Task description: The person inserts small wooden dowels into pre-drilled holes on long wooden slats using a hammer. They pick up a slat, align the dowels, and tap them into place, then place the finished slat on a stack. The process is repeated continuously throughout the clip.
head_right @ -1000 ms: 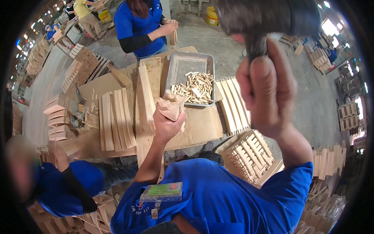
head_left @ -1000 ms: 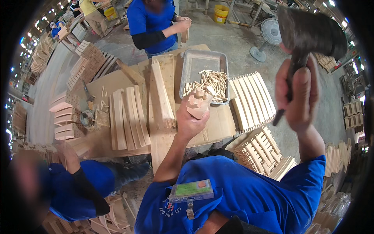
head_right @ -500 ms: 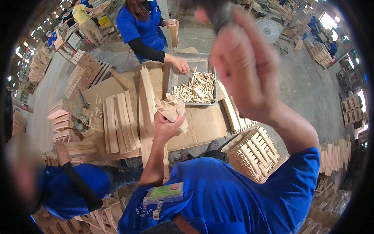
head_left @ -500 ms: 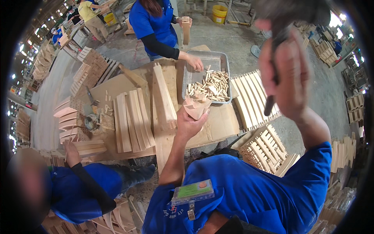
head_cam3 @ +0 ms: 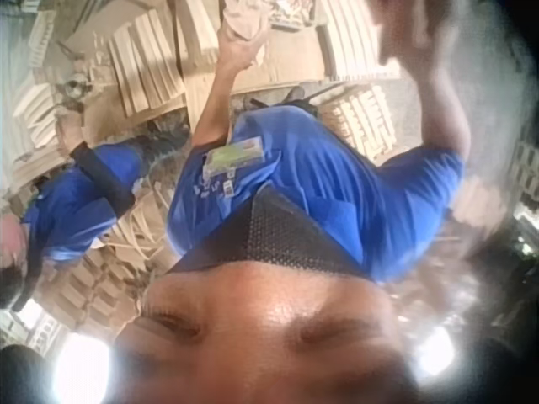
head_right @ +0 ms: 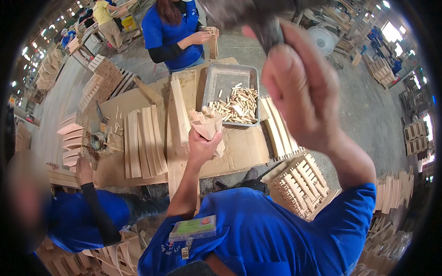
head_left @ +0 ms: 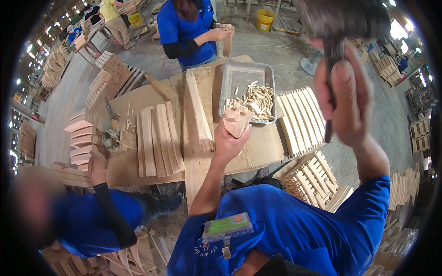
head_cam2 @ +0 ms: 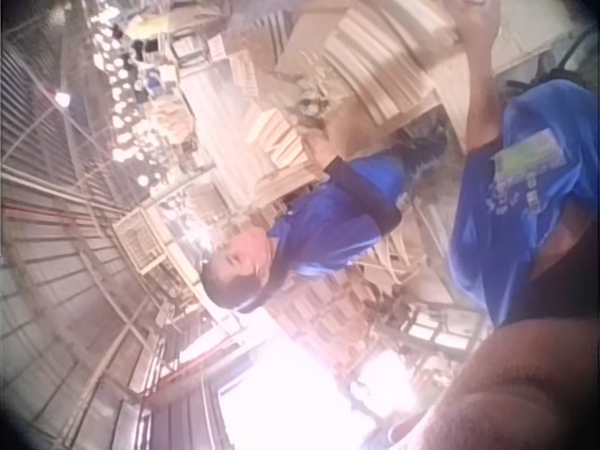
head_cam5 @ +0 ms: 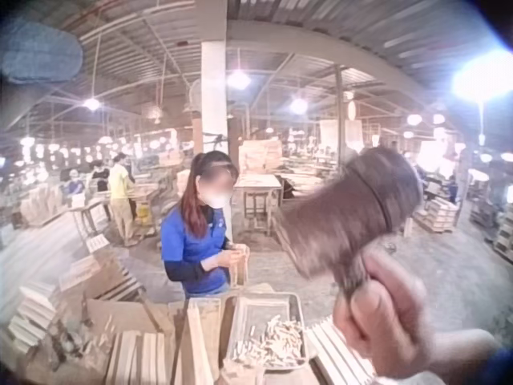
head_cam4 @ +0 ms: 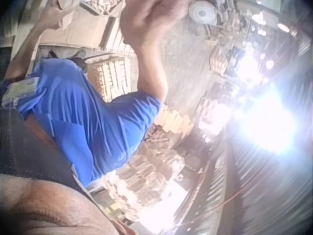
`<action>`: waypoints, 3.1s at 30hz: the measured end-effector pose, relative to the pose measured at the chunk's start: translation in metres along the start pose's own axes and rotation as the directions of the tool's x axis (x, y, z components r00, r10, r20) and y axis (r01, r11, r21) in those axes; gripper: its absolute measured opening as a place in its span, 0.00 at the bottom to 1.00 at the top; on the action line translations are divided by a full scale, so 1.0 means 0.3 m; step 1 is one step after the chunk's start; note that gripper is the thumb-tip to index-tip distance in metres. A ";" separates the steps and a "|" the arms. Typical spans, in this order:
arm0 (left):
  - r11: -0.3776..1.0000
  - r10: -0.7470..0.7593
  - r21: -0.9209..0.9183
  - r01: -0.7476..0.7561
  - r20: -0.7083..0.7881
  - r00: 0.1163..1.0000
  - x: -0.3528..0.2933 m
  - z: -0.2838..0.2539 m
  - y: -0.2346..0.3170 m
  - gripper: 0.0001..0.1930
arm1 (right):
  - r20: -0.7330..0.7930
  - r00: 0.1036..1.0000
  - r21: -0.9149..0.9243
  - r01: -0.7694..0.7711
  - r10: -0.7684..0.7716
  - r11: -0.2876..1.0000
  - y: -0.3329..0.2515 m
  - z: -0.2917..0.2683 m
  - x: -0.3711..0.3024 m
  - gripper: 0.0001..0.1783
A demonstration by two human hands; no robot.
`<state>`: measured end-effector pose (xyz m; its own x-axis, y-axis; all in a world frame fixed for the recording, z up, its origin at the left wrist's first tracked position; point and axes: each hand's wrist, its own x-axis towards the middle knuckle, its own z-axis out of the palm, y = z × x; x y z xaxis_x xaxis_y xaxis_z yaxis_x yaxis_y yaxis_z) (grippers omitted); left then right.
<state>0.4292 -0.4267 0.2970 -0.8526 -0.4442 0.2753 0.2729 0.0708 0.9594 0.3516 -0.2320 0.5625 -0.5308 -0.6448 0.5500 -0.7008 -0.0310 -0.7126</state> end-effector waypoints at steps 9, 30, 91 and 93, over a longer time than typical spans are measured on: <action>0.998 0.048 -0.035 -0.048 -0.016 0.999 0.008 0.029 -0.015 0.26 | 0.260 0.954 -0.476 -0.009 0.150 0.879 0.031 0.044 -0.026 0.18; 0.994 0.110 -0.017 -0.110 -0.026 0.994 0.006 0.022 -0.069 0.34 | 0.134 0.986 0.089 -0.112 0.099 0.990 -0.042 0.064 0.035 0.16; 0.597 -0.446 -0.743 0.304 0.008 0.895 0.121 0.005 0.014 0.26 | -0.184 0.747 0.278 -0.584 0.639 0.763 0.426 -0.111 -0.711 0.20; 0.784 -0.214 -0.605 0.142 -0.049 0.976 0.125 0.001 -0.012 0.30 | -0.324 0.793 0.124 -0.506 0.517 0.854 0.445 -0.110 -0.746 0.19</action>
<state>0.3961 -0.4435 0.3038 -0.8684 -0.4922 0.0603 0.3626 -0.5473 0.7543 0.3612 -0.0667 0.3586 -0.9371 -0.2798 0.2088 -0.2707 0.2047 -0.9406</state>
